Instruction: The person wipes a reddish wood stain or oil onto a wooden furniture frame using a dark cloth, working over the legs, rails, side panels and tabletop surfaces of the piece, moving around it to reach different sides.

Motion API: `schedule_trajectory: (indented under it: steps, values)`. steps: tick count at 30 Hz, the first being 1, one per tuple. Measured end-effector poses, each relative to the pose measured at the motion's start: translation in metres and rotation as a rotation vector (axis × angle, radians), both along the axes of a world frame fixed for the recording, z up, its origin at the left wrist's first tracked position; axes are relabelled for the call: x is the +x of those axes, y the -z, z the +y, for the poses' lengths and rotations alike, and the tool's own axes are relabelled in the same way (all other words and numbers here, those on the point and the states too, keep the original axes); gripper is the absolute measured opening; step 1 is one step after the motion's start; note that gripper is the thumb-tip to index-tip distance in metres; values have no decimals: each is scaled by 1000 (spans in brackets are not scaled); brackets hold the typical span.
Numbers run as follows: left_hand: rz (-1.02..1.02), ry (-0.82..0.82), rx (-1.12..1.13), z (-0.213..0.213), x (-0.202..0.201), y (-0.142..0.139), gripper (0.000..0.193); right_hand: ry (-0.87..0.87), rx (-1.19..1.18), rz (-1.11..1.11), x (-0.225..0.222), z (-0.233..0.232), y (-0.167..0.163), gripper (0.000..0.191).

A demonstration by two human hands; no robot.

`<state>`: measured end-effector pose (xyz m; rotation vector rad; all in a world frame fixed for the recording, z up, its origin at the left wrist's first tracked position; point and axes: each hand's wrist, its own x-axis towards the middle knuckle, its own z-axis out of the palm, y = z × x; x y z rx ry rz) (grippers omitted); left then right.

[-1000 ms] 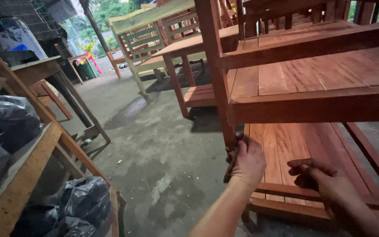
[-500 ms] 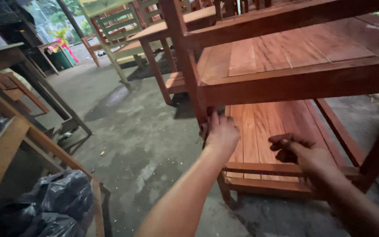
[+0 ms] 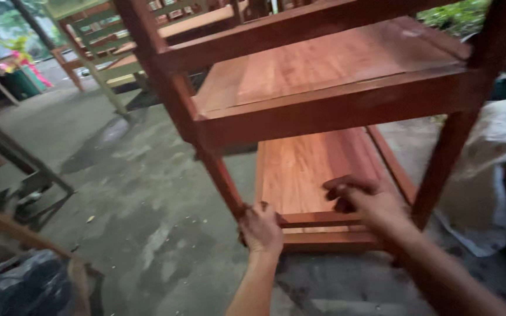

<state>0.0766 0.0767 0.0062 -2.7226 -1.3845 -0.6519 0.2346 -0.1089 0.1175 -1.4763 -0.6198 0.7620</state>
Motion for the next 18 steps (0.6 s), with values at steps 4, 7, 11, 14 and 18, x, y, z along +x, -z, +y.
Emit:
schedule_trajectory:
  steps: [4,7,11,14,18]
  values:
    - [-278,-36,-153,-39,13,-19,15,-109,114,73,-7,-4,3,25]
    - [-236,137,18,-74,51,-27,26,-98,135,18,-7,-10,-4,27]
    - [-489,250,-546,-135,114,-27,37,-33,1,119,-1,-20,-17,28]
    - [-651,409,-631,-169,168,-27,33,12,97,185,6,-28,-23,27]
    - [-469,624,-368,-164,187,-3,27,88,99,101,13,-30,-24,28]
